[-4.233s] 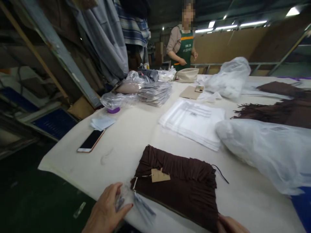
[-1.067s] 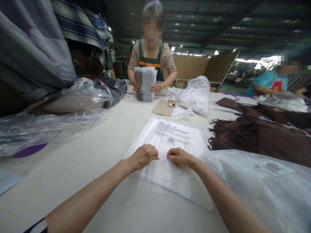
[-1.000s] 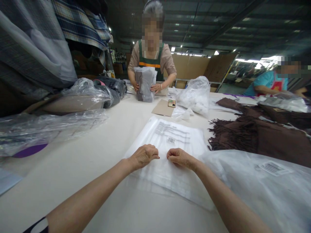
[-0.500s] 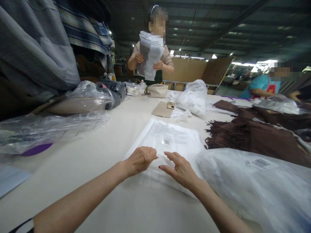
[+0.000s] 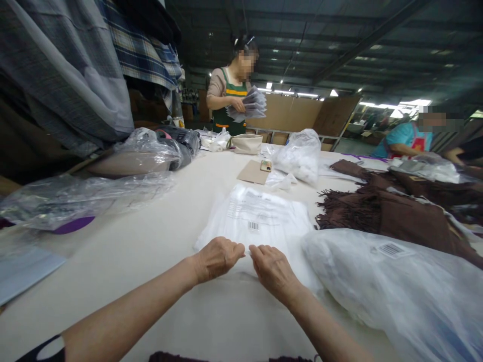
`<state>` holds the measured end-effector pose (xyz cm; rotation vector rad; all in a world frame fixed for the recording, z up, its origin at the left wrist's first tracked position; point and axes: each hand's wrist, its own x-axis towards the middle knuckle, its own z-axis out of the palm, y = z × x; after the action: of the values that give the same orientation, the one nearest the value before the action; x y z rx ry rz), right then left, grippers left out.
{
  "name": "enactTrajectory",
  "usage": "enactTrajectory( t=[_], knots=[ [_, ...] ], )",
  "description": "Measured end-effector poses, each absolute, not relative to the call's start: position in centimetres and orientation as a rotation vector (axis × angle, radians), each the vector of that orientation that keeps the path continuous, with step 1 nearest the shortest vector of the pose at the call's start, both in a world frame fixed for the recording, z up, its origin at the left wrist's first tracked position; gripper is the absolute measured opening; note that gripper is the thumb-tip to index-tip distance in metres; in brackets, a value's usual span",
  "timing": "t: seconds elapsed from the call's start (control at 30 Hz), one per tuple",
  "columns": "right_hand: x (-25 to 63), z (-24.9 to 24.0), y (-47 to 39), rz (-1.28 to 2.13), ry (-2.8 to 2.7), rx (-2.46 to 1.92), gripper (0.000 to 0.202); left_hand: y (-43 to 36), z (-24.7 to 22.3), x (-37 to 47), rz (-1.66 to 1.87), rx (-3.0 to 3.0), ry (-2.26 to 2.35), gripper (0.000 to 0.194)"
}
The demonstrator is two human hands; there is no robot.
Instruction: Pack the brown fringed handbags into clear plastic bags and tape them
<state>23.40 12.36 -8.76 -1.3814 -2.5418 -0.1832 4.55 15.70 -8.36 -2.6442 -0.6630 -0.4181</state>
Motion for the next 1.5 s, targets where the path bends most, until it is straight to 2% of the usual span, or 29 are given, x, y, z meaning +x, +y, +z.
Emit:
enactTrajectory(
  t=[0.23, 0.43, 0.6, 0.67, 0.8, 0.87, 0.9, 1.0, 1.03, 1.07, 1.13, 1.27, 1.33, 1.4, 1.5],
  knots=[
    [26.3, -10.8, 12.0, -0.539, -2.463, -1.324, 0.027, 13.6, -7.6, 2.3, -0.173, -2.654, -0.737, 0.017],
    [28.6, -10.9, 9.1, -0.648, -2.480, -1.045, 0.028, 13.0, -6.4, -0.9, -0.075, -2.388, -1.480, 0.029],
    [31.2, -11.7, 7.2, -0.704, -2.321, -1.145, 0.028, 11.4, -6.8, -4.8, -0.096, -2.300, -2.002, 0.031],
    [32.0, -12.2, 6.5, -0.566, -2.189, -1.255, 0.027, 10.0, -7.7, -5.7, -0.151, -2.295, -2.192, 0.027],
    [32.1, -12.5, 4.8, 0.428, -1.371, -1.617, 0.015, 7.2, -9.4, -5.6, -0.416, -2.250, -2.512, 0.034],
    [31.4, -12.2, 4.1, 0.711, -1.029, -1.661, 0.024, 6.3, -9.8, -4.9, -0.731, -2.167, -2.686, 0.035],
    [31.0, -12.0, 3.9, 0.783, -0.947, -1.655, 0.030, 6.0, -9.8, -4.5, -1.044, -2.055, -2.792, 0.033],
    [30.0, -11.4, 3.6, 0.992, -0.767, -1.583, 0.043, 5.7, -9.3, -3.7, -2.326, -1.271, -2.927, 0.039],
    [29.8, -11.2, 3.6, 1.063, -0.708, -1.546, 0.046, 5.8, -9.1, -3.6, -2.656, -0.954, -2.900, 0.038],
    [29.7, -11.1, 3.6, 1.129, -0.657, -1.508, 0.049, 5.9, -9.0, -3.5, -2.850, -0.719, -2.891, 0.035],
    [29.7, -10.9, 3.6, 1.240, -0.571, -1.434, 0.055, 6.1, -9.0, -3.6, -3.024, -0.417, -2.920, 0.028],
    [30.5, -10.8, 3.2, 1.371, -0.489, -1.337, 0.055, 5.9, -9.9, -3.8, -3.078, -0.414, -2.931, 0.019],
    [30.9, -11.1, 2.7, 1.388, -0.505, -1.311, 0.048, 5.3, -10.5, -3.9, -3.032, -0.666, -2.932, 0.016],
    [31.4, -11.5, 2.0, 1.381, -0.532, -1.304, 0.043, 4.4, -11.1, -4.1, -2.767, -1.164, -2.955, 0.029],
    [31.9, -12.1, 0.7, 1.328, -0.709, -1.392, 0.036, 2.6, -11.5, -4.4, -1.985, -1.820, -2.940, 0.044]
  ],
)
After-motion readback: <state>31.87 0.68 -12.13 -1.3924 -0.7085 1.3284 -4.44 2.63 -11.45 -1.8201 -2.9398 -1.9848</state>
